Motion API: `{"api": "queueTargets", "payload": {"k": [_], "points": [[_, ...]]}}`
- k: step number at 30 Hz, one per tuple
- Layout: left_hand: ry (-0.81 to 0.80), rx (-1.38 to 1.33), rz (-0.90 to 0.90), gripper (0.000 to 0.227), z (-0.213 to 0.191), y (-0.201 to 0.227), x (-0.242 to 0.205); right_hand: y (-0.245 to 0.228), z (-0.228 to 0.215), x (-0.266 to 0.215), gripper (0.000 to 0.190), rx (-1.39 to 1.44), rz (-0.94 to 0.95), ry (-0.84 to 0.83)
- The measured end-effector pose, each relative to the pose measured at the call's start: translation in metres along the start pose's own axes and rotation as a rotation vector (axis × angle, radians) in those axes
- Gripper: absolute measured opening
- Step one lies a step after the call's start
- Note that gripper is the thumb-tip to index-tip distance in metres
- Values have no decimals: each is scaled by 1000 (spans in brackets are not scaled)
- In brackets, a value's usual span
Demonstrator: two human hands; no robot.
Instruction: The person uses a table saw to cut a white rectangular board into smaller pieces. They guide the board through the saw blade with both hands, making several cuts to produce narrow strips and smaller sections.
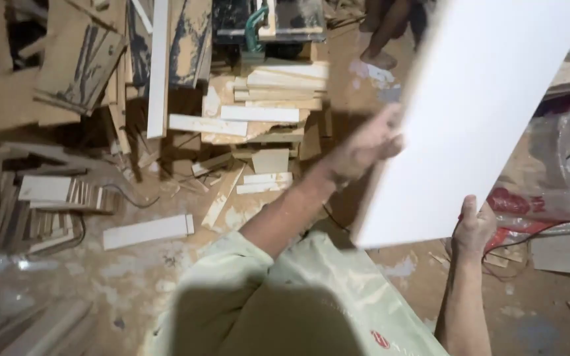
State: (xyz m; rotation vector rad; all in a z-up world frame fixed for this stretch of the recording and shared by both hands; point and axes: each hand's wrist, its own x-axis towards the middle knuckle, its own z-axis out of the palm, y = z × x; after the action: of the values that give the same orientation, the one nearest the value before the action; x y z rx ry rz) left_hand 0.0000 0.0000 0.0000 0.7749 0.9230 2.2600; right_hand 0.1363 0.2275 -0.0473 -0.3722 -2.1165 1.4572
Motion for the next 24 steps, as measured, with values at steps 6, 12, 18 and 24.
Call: {"api": "queueTargets", "payload": {"k": [6, 12, 18, 24], "points": [[1095, 780, -228, 66, -80, -87, -23, 201, -16, -9, 48, -411, 171, -5], [1205, 671, -519, 66, -138, -87, -67, 223, 39, -12, 88, -485, 336, -258], [1227, 634, -504, 79, -189, -74, -68, 213, 73, 19, 67, -447, 548, -333], [1265, 596, -447, 78, -236, -86, -66, 196, 100, 37, 55, -290, 666, -324]]}}
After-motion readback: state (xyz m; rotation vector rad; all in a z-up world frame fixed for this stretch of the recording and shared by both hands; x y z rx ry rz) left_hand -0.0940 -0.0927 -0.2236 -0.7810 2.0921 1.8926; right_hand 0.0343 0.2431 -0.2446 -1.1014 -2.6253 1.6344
